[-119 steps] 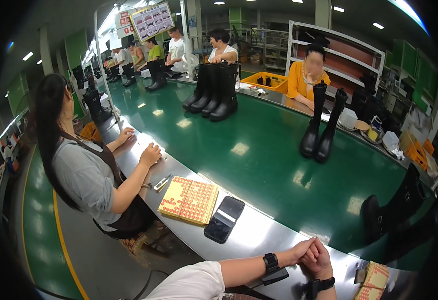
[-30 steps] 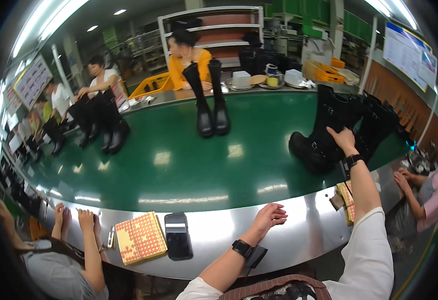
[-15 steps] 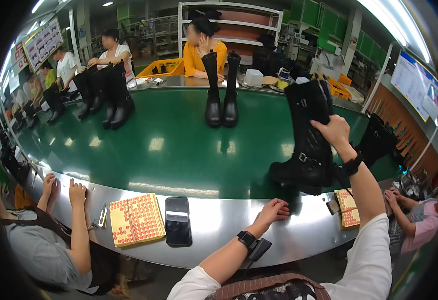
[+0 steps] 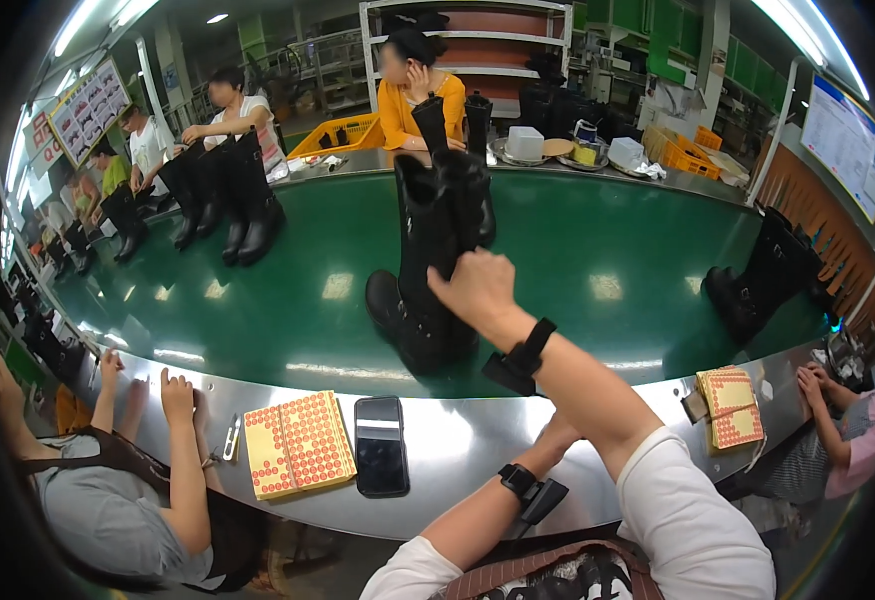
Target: Inspecting and adjusting the zippers and buckles of a pair of black boots on a production line.
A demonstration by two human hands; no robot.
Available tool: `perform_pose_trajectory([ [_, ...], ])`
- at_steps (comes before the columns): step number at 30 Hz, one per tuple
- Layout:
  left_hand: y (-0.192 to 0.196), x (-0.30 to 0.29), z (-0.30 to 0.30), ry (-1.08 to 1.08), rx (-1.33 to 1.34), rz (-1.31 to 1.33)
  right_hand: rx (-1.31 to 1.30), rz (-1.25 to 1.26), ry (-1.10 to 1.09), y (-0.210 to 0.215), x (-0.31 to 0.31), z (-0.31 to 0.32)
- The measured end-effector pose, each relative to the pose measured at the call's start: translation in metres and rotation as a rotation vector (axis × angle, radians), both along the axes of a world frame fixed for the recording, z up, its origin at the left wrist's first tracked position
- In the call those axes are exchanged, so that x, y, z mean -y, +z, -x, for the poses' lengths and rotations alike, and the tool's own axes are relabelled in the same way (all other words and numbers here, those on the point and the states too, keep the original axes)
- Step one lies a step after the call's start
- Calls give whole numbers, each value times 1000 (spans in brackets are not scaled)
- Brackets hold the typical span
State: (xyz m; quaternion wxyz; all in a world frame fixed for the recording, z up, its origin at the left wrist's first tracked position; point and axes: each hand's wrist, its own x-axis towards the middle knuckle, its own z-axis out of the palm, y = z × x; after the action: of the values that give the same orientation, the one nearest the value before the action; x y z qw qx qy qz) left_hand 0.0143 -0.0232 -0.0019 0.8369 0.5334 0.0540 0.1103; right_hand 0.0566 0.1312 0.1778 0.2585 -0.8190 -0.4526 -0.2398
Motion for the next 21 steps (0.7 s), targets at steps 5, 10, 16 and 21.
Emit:
perform_pose_trajectory([
  [5, -34, -1, -4, 60, 71, 42, 26, -81, 198, -22, 0, 18],
  [10, -17, -10, 4, -11, 52, 143, -87, 113, 160, -6, 18, 24],
  [16, -25, -7, -2, -189, -44, 81, -195, 161, 351, -6, 62, 4],
  [21, 7, -14, 3, -102, -177, 224, -308, 455, 396, 11, 138, -33],
])
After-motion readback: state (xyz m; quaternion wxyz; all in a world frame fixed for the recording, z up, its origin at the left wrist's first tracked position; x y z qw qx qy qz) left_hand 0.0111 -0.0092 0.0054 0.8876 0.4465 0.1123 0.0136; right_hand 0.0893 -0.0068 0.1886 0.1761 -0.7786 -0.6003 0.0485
